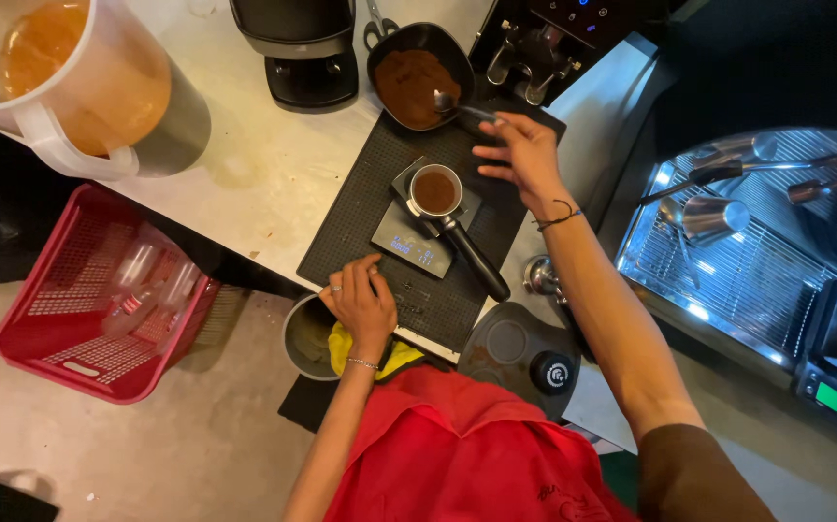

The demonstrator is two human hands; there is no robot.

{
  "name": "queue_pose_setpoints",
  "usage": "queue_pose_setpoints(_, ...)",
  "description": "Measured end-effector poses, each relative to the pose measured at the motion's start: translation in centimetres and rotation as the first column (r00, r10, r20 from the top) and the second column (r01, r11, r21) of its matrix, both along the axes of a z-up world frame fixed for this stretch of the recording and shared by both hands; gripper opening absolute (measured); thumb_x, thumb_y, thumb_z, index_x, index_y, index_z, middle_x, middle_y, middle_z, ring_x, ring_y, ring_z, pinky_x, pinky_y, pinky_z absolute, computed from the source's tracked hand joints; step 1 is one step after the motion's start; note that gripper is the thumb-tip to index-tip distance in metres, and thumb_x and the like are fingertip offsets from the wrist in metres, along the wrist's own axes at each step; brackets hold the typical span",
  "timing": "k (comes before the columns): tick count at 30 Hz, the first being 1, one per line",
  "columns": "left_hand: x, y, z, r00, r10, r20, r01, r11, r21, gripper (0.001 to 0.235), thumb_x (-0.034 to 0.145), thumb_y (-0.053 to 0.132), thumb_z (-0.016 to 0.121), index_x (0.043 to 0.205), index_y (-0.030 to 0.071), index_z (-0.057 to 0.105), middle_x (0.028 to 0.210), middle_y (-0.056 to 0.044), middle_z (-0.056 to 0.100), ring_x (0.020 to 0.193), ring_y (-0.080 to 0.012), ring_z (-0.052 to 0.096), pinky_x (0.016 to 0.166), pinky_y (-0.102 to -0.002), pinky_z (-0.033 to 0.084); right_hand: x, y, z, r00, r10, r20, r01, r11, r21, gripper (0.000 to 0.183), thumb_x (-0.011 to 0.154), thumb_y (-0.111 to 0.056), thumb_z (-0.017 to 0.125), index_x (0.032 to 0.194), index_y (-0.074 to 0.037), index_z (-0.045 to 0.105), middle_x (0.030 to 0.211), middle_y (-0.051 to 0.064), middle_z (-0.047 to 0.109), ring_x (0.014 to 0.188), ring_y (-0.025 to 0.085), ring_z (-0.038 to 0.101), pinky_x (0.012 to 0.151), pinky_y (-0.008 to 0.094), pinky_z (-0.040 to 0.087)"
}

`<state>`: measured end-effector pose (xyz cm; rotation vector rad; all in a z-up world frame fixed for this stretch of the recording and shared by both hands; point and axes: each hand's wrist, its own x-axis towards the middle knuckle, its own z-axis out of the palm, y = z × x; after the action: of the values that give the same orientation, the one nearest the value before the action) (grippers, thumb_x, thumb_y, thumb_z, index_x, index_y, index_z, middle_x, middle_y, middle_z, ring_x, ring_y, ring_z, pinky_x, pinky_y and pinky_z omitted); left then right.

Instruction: The person prepares espresso by wiping a portafilter with a cloth, scooping coffee grounds into it, and leveling the grounds with a tamper. They then lock the portafilter into the espresso machine and operate the controls to brew the coffee. The process is repeated for a second shot.

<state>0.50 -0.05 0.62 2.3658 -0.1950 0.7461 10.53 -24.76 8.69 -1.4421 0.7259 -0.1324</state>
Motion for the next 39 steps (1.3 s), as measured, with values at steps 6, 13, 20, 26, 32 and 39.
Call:
queue_pose_setpoints(6, 0.1, 0.0, -0.2, 1.0, -0.007, -0.001, 0.007, 1.0, -0.004, 0.017, 0.088, 0.01, 0.052, 0.093, 0.023, 0.06, 0.076, 0.009, 0.053, 0.073, -0.0147, 0.054, 0.073, -0.03, 0.032, -4.3, 0.0, -1.3, 0.986, 0.163, -0.027, -0.165, 0.958, -0.233, 0.041, 0.089, -0.012, 0.061, 0.123, 0.004, 0.046, 0.102, 0.02, 0.063, 0.075, 0.029, 0.069, 0.058, 0.037, 0.061)
queue_pose_setpoints(13, 0.1, -0.1, -0.5, 1.0, -0.004, 0.019, 0.004, 1.0, 0.002, 0.018, 0.087, 0.009, 0.052, 0.091, 0.024, 0.061, 0.074, 0.008, 0.051, 0.072, -0.0154, 0.053, 0.072, -0.03, 0.032, -8.6, 4.9, 5.1, 0.646, 0.462, -0.608, -0.729, 0.611, -0.31, 0.047, 0.078, -0.046, 0.065, 0.106, -0.008, 0.066, 0.095, 0.013, 0.07, 0.098, 0.033, 0.064, 0.091, 0.043, 0.048)
queue_pose_setpoints(20, 0.1, 0.0, -0.3, 0.999, -0.012, 0.031, 0.013, 1.0, -0.005, 0.019, 0.087, 0.009, 0.053, 0.089, 0.025, 0.062, 0.075, 0.009, 0.052, 0.072, -0.0141, 0.052, 0.072, -0.029, 0.031, -8.7, 5.8, 3.2, 0.614, 0.56, -0.556, -0.73, 0.672, -0.129, 0.034, 0.076, -0.039, 0.07, 0.091, -0.009, 0.067, 0.073, 0.005, 0.071, 0.069, 0.014, 0.07, 0.075, 0.028, 0.055)
queue_pose_setpoints(26, 0.1, 0.0, 0.1, 1.0, -0.031, 0.001, 0.031, 0.999, -0.01, 0.018, 0.087, 0.008, 0.052, 0.087, 0.024, 0.061, 0.076, 0.008, 0.052, 0.073, -0.0149, 0.051, 0.074, -0.03, 0.031, -9.0, 4.2, 3.2, 0.64, 0.481, -0.599, -0.722, 0.642, -0.257, 0.041, 0.071, -0.044, 0.073, 0.094, -0.011, 0.064, 0.08, 0.005, 0.069, 0.078, 0.02, 0.068, 0.075, 0.032, 0.052)
queue_pose_setpoints(32, 0.2, 0.0, -0.3, 1.0, -0.022, 0.021, 0.022, 1.0, 0.017, 0.019, 0.086, 0.008, 0.053, 0.087, 0.025, 0.061, 0.078, 0.008, 0.053, 0.073, -0.0148, 0.052, 0.073, -0.029, 0.031, -9.3, 4.1, 4.2, 0.703, 0.399, -0.588, -0.657, 0.682, -0.322, 0.04, 0.071, -0.044, 0.075, 0.096, -0.014, 0.062, 0.086, 0.002, 0.07, 0.082, 0.017, 0.067, 0.073, 0.03, 0.051)
queue_pose_setpoints(39, 0.3, 0.2, 0.0, 0.999, -0.035, 0.01, 0.035, 0.999, 0.019, 0.02, 0.087, 0.008, 0.052, 0.088, 0.026, 0.061, 0.08, 0.009, 0.052, 0.074, -0.0137, 0.052, 0.074, -0.029, 0.031, -9.3, 4.0, 3.0, 0.701, 0.393, -0.595, -0.654, 0.689, -0.314, 0.04, 0.073, -0.044, 0.072, 0.097, -0.014, 0.061, 0.087, 0.004, 0.07, 0.082, 0.019, 0.067, 0.074, 0.032, 0.051)
